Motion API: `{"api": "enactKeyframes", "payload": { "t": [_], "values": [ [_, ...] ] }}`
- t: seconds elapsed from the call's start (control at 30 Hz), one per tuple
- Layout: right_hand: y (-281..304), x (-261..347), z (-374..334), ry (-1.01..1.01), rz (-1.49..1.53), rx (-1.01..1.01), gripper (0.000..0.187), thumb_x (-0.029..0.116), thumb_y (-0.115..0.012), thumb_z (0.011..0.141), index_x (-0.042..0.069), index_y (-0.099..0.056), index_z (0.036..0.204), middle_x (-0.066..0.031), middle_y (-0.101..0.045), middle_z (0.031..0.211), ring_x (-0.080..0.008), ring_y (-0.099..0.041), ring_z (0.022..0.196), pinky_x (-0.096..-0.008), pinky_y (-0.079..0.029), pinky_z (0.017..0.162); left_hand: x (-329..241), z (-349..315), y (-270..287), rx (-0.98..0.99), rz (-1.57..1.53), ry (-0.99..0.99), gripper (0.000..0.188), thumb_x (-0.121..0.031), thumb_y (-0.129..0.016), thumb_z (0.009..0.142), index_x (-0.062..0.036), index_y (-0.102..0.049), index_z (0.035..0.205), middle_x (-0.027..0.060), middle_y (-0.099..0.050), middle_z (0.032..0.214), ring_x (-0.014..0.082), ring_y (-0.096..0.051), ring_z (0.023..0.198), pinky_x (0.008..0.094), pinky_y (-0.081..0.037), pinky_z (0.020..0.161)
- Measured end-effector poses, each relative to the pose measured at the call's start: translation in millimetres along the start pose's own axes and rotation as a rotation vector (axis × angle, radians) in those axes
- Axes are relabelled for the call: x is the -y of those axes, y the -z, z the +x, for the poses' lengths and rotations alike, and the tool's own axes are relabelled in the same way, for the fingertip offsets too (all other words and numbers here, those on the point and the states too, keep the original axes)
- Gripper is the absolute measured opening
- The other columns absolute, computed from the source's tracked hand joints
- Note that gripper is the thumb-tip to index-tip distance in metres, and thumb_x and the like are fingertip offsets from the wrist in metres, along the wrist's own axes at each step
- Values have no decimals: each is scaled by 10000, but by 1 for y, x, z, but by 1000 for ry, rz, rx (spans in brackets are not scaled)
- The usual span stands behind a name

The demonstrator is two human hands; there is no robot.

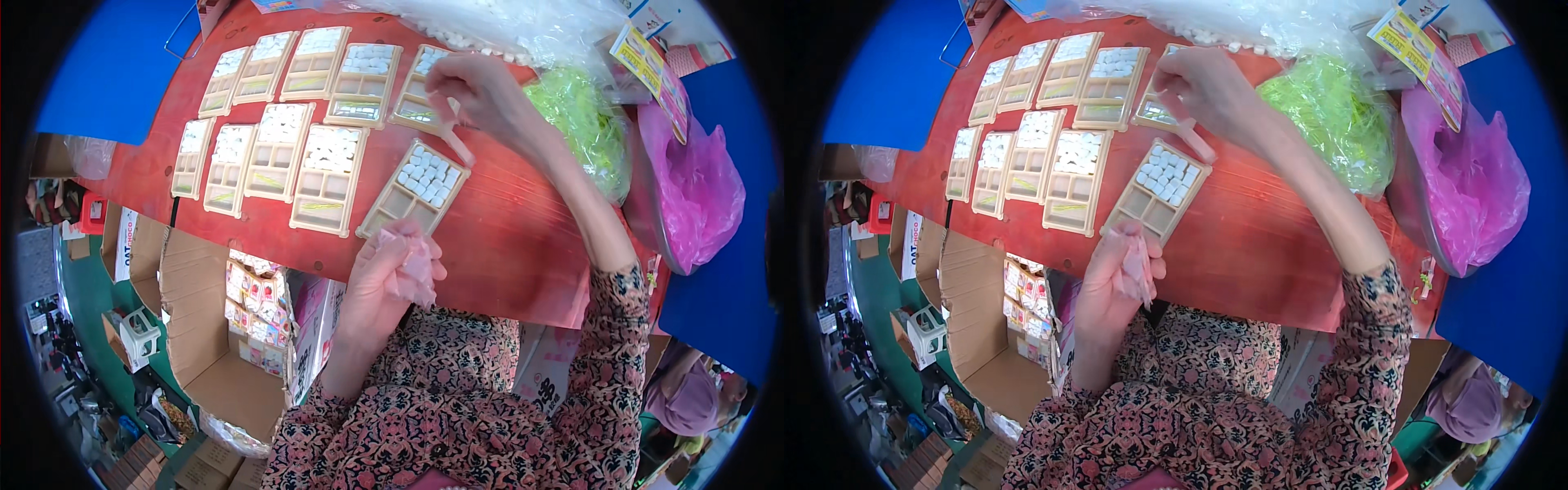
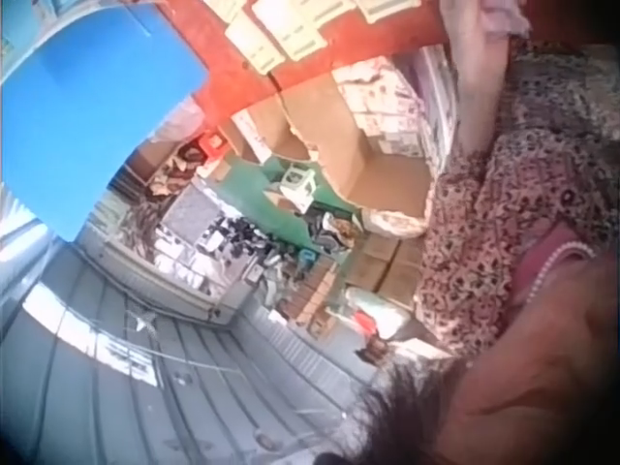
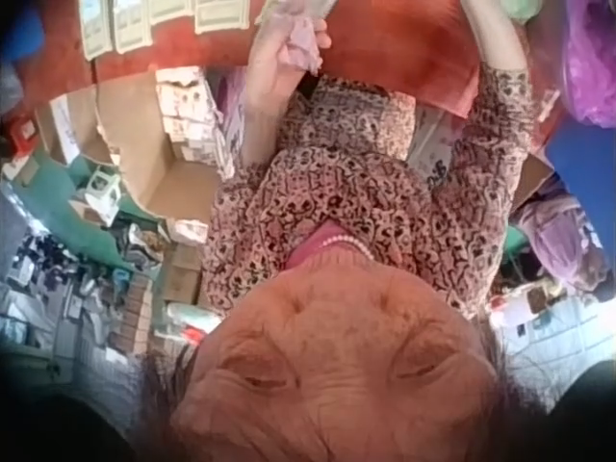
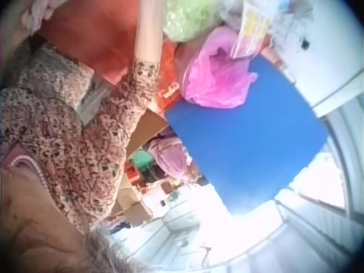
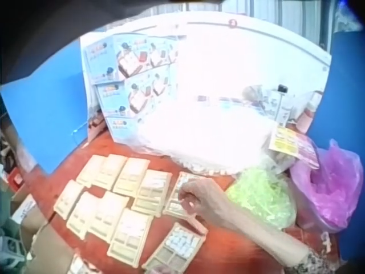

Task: Packaging small items into trays and plastic bags in a workshop setting.

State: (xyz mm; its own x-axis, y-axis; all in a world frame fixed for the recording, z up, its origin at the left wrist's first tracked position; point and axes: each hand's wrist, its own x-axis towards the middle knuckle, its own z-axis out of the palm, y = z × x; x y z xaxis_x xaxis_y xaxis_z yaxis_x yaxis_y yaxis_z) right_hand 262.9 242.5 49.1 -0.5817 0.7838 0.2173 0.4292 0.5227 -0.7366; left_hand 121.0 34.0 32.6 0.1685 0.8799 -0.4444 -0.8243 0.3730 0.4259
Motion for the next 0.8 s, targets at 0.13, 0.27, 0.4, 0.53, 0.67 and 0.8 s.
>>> {"api": "enactKeyframes", "payload": {
  "t": [0.13,0.27,0.4,0.53,0.67,0.8],
  "values": [
    [-3,-1,12,-14,110,88,112,0,-575,772,-37,-612,872,-121,-613,717,-174,-595,709,-295,-455,654,-11,3,-4,-18,200,-145,297,-244,-445,920,-66,-464,1157,99,-591,879,170,-597,690,264,-499,523],
    [17,23,2,-49,194,98,115,24,-560,795,-23,-627,875,-47,-593,691,-100,-543,665,-254,-431,605,-30,28,-11,-33,265,-221,445,-148,-529,861,-37,-392,1270,97,-579,948,160,-594,723,279,-502,608],
    [31,39,-14,-164,393,89,121,43,-558,805,3,-644,880,5,-578,701,-54,-499,624,-201,-400,564,-21,52,-29,18,290,-216,526,11,-624,751,-21,-429,1238,85,-594,901,155,-614,772,287,-521,642],
    [34,49,-27,-207,567,138,126,60,-561,811,6,-644,888,10,-582,717,-54,-505,639,-190,-407,581,-6,67,-33,153,268,-124,416,-14,-655,750,-23,-504,1137,33,-596,850,100,-592,727,233,-487,623],
    [34,46,-36,-225,621,111,132,71,-560,818,5,-645,896,13,-590,732,-52,-509,655,-191,-412,604,3,61,-35,145,261,-48,161,-35,-655,776,-19,-606,928,19,-594,797,75,-566,688,213,-463,595],
    [38,39,-42,-261,540,16,146,78,-554,826,4,-646,911,8,-599,738,-53,-514,663,-201,-423,621,10,55,-27,192,253,3,118,-23,-636,789,-19,-609,904,31,-598,793,81,-567,687,225,-470,602]
  ]
}}
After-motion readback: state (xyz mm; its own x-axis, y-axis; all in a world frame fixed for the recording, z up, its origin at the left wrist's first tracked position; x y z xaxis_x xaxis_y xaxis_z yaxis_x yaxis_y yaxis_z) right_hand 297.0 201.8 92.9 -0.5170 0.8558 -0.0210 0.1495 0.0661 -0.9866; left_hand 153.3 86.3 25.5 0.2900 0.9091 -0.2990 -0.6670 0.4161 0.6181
